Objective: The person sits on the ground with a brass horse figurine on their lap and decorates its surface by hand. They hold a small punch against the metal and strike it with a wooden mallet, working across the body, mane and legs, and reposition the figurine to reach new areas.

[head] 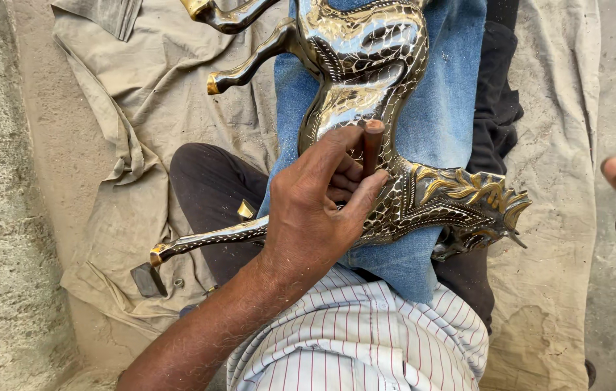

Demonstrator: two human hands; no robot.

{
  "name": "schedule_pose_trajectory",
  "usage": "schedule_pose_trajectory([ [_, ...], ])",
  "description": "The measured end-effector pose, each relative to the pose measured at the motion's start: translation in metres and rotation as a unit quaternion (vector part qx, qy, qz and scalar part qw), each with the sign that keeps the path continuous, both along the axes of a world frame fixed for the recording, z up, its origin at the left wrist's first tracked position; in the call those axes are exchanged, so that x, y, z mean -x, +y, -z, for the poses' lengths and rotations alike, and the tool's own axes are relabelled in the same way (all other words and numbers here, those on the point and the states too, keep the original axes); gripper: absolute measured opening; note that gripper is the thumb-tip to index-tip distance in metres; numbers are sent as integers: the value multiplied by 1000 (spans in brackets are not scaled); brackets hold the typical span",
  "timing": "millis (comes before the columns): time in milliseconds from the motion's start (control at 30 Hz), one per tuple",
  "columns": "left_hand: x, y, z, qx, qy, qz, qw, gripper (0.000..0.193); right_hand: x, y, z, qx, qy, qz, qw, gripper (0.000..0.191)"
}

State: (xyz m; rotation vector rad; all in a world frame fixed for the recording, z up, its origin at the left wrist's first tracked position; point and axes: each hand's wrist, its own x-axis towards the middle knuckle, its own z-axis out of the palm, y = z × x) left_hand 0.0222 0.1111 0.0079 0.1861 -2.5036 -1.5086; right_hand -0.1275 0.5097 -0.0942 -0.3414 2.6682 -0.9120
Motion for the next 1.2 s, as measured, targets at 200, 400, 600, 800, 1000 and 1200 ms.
schedule_pose_trajectory([
  [200, -4, -2, -1, 12, 2, 10, 1000, 46, 45, -30, -13, -122, 40, -47, 991, 19],
  [400, -9, -2, 3, 26, 10, -5, 1000, 44, 63, -57, -34, -197, 49, -47, 978, 18],
  [600, -8, -3, 0, 36, 43, 1, 998, 43, 67, -53, -31, -244, 58, -36, 967, 28],
  [800, -10, -9, -18, -28, 82, -8, 996, 47, 35, -55, -47, -196, 81, -12, 977, 41],
  [1000, 14, -23, -18, 39, 66, 156, 985, 48, -80, -80, -76, 222, -9, 125, 967, 55],
  [1200, 45, -14, -15, 92, -6, 290, 953, 50, -156, -84, -73, 598, -173, 294, 726, 43],
])
